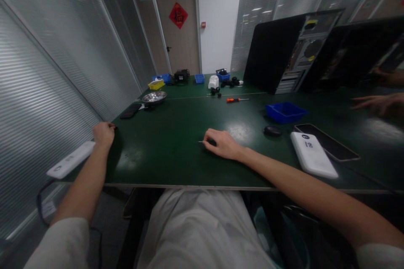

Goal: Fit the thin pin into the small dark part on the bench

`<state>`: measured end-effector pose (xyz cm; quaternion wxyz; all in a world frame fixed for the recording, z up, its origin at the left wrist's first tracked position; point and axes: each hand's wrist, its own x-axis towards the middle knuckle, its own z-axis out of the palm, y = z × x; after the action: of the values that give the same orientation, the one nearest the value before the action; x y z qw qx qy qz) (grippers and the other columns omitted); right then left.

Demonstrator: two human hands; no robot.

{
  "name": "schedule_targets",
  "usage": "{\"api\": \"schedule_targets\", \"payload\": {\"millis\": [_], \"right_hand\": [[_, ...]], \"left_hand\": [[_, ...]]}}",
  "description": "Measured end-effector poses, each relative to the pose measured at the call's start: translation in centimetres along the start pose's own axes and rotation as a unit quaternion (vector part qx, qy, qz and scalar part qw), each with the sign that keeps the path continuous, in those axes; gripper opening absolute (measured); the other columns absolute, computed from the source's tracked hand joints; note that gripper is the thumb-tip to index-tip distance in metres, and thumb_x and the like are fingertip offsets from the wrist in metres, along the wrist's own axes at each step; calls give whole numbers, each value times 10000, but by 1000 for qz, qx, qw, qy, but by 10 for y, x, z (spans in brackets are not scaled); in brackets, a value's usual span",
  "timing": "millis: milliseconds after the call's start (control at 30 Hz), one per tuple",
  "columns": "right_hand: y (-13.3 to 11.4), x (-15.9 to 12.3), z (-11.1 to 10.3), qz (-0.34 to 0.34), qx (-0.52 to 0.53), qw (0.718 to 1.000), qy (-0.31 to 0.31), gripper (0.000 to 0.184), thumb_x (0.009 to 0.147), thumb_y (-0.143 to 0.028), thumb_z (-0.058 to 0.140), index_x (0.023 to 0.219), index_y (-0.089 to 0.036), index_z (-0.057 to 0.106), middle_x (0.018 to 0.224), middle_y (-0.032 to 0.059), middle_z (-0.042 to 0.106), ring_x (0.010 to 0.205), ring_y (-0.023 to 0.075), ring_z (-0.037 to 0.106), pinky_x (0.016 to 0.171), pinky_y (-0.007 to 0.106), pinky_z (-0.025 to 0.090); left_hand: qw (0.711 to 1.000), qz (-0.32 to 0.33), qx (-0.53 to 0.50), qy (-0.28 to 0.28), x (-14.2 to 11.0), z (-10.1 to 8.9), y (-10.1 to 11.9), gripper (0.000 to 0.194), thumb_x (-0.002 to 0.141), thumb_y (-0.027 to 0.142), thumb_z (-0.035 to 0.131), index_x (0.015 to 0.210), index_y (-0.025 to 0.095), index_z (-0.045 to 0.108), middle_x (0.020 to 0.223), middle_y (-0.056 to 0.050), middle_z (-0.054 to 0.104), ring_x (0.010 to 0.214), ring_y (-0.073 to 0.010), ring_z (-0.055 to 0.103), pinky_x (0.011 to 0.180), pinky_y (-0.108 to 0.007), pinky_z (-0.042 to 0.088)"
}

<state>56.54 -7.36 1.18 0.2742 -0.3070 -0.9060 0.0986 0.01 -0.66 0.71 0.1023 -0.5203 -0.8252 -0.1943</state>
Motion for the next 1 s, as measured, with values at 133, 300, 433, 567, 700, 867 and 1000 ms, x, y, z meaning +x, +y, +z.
{"api": "schedule_targets", "payload": {"millis": [133,300,433,567,700,867,1000], "right_hand": [[0,0,0,1,-1,1000,-2,110,983,-300,563,986,-201,611,972,31,653,756,137,575,673,257,384],[2,0,0,-2,-2,1000,-3,114,986,-305,559,991,-202,610,979,29,652,775,139,582,683,255,386],[2,-1,0,-2,0,1000,-5,120,989,-310,557,991,-202,609,975,28,652,768,137,583,681,256,388],[1,0,1,-3,0,1000,-7,107,981,-297,561,991,-202,611,975,32,654,780,142,588,688,257,393],[0,0,0,-4,1,1000,-6,112,983,-302,560,989,-204,615,976,32,656,778,142,588,688,259,394],[1,-1,0,-6,-3,1000,-3,105,979,-300,566,977,-206,613,965,30,656,788,144,594,689,256,389],[3,-1,1,1,-3,1000,-1,104,979,-298,567,980,-206,616,968,28,656,778,141,590,681,255,384]], "left_hand": [[1000,-3,25,-5,-4,-4,5,299,918,242,598,1066,32,751,878,-122,687,896,-236,568,890,-322,424],[998,-8,60,-5,-10,-8,12,330,939,276,574,1101,45,745,974,-152,688,947,-257,578,877,-343,439],[996,-5,91,-11,-13,-8,18,346,943,252,550,1111,7,727,998,-197,677,971,-290,599,850,-374,451],[993,-12,120,-10,-13,-8,25,334,934,205,524,1047,-41,720,981,-242,670,952,-321,621,802,-388,462],[990,-4,139,-10,-14,-10,28,308,915,197,555,1018,-55,700,971,-234,678,967,-313,620,809,-370,465],[990,17,143,-1,-19,-13,29,332,936,217,532,1029,-40,720,1020,-255,678,995,-343,630,836,-410,457],[991,63,114,1,-22,-14,47,347,952,284,529,1093,78,771,1056,-215,699,1041,-371,626,901,-454,445]]}}
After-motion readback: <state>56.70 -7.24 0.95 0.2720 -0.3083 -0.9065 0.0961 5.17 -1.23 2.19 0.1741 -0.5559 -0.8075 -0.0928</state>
